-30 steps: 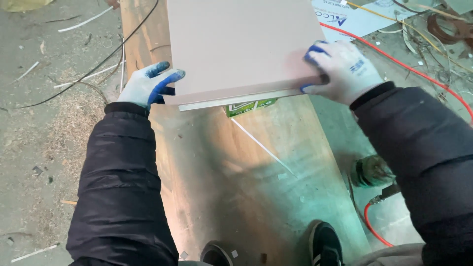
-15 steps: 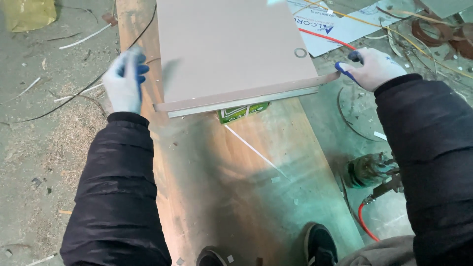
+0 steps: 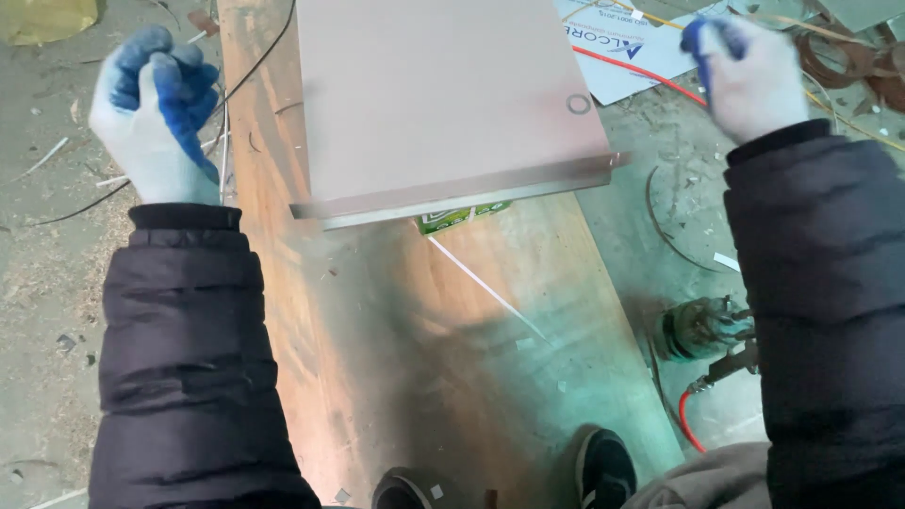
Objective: Applying adhesive and edge banding strips to the edges of wooden panels at a workbench.
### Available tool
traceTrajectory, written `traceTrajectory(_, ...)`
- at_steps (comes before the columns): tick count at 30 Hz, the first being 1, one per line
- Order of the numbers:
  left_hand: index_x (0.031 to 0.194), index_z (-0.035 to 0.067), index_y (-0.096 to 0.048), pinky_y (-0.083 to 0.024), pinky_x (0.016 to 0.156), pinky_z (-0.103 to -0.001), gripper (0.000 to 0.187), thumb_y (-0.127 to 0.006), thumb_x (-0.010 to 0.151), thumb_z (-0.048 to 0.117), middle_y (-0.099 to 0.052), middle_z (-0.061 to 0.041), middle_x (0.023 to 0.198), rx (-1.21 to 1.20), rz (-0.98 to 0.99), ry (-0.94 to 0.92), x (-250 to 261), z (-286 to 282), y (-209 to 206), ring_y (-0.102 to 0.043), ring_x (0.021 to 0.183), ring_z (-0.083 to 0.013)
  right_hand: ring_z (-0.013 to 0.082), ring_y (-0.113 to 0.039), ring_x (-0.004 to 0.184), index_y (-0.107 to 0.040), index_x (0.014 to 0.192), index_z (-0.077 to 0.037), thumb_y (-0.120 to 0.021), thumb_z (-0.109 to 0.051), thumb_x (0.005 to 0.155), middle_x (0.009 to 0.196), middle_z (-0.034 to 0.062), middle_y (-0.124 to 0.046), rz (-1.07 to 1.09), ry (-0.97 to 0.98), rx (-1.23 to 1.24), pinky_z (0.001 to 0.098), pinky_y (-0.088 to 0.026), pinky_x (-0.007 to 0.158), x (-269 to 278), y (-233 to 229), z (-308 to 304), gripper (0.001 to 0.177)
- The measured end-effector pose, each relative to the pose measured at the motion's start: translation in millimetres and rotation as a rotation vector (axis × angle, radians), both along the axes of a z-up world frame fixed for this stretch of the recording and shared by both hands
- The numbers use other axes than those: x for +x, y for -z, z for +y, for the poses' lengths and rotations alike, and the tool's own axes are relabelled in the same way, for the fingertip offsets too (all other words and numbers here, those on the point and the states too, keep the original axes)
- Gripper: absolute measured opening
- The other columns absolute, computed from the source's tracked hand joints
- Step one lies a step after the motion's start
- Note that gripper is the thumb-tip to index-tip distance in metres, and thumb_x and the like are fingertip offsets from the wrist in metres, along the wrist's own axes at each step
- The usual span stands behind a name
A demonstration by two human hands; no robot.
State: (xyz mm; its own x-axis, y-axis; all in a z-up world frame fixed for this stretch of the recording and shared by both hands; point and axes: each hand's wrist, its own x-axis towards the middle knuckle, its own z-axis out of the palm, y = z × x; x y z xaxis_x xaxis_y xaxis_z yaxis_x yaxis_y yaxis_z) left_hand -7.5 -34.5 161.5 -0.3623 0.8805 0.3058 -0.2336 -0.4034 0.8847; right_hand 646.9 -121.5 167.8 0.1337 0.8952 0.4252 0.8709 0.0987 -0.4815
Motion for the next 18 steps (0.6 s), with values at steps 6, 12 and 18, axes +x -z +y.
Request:
traceTrajectory(6,0.133,0.009,-0.067,-0.078,0.093,-0.041,0.016,-0.065,0.126,0.023,-0.076,-0.015,0.100,0.123,0.211,0.064,64,-63,-70,-0.081,0.091,-0.0244,0.0268,-0.078,0.115,-0.078,0.136,0.012,-0.055,-0.018,0.139,0.129,0.0223,-0.082,0.424,-0.177,0.215,0.0371,-0.069,0.111,-101,-153,-95,0.038)
traceTrajectory(12,0.094,0.002,-0.065,-0.074,0.093,-0.055,0.053,-0.050,0.134,0.032,-0.075,-0.028,0.073,-0.341,-0.066,0.264,123,-137,-16,-0.088,0.084,-0.0435,0.0246,-0.081,0.108,-0.088,0.125,-0.003,-0.068,-0.004,0.115,0.114,0.0181,-0.087,0.837,0.168,-0.147,0.0428,-0.064,0.113,-103,-143,-133,0.022)
traceTrajectory(18,0.107,-0.002,-0.079,-0.071,0.101,-0.059,0.038,-0.059,0.127,0.024,-0.089,-0.031,0.107,-0.752,-0.014,0.295,97,-174,-170,-0.088,0.102,-0.0424,0.0324,-0.083,0.082,-0.087,0.115,-0.007,-0.087,-0.029,0.113,0.100,0.0169,-0.086,1.008,0.584,-0.397,0.0410,-0.067,0.055,-121,-131,-187,0.022)
